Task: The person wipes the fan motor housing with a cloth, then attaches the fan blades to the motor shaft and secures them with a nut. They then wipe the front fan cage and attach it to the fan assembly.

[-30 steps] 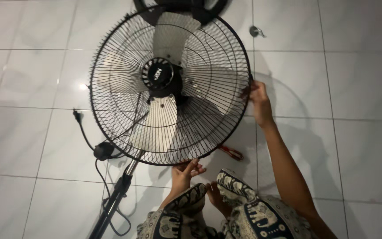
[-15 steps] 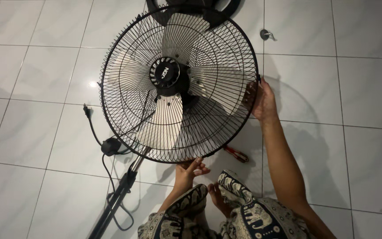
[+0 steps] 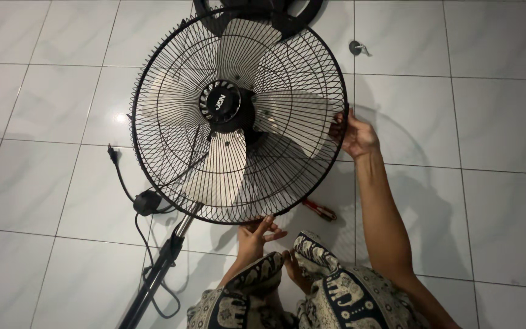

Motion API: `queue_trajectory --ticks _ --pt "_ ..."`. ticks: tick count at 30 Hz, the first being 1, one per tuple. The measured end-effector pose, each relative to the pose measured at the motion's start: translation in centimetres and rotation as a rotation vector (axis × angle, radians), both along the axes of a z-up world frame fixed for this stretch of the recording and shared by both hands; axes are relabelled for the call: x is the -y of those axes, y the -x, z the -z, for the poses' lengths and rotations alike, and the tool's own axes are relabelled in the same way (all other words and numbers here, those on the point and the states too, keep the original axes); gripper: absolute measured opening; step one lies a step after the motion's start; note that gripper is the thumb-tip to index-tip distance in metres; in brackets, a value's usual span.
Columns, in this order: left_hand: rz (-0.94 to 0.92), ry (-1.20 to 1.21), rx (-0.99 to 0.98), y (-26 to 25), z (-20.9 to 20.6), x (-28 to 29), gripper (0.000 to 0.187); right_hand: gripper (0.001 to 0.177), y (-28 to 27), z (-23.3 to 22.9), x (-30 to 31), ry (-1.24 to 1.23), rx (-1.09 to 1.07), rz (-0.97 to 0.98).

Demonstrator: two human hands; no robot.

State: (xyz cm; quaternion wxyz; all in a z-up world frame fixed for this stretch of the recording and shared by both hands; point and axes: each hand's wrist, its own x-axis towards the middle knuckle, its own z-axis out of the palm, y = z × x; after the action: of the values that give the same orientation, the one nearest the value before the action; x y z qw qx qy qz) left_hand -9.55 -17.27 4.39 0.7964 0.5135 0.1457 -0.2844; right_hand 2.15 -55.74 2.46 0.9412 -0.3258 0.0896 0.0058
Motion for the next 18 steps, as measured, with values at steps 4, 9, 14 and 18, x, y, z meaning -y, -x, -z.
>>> queue_trajectory --ticks 4,9,14,18 --pt "0.084 0.038 0.001 -0.4 1.1 -0.8 0.031 0.03 0.3 1.2 -0.6 -0.194 -0.047 0.11" --pt "0.421 -0.388 -0.093 -2.1 2.0 -6.5 0.042 0.031 0.4 1.0 -0.2 -0.045 -0.331 0.301" --pt "0.554 -0.59 -0.028 -8.6 -3.4 -18.2 0.041 0.024 -1.8 0.0 5.2 -0.022 -0.388 0.395" --pt "0.45 -1.4 0.311 -17.6 -11.7 -22.1 0.053 0.017 -7.5 -3.6 9.4 0.143 -0.251 0.336"
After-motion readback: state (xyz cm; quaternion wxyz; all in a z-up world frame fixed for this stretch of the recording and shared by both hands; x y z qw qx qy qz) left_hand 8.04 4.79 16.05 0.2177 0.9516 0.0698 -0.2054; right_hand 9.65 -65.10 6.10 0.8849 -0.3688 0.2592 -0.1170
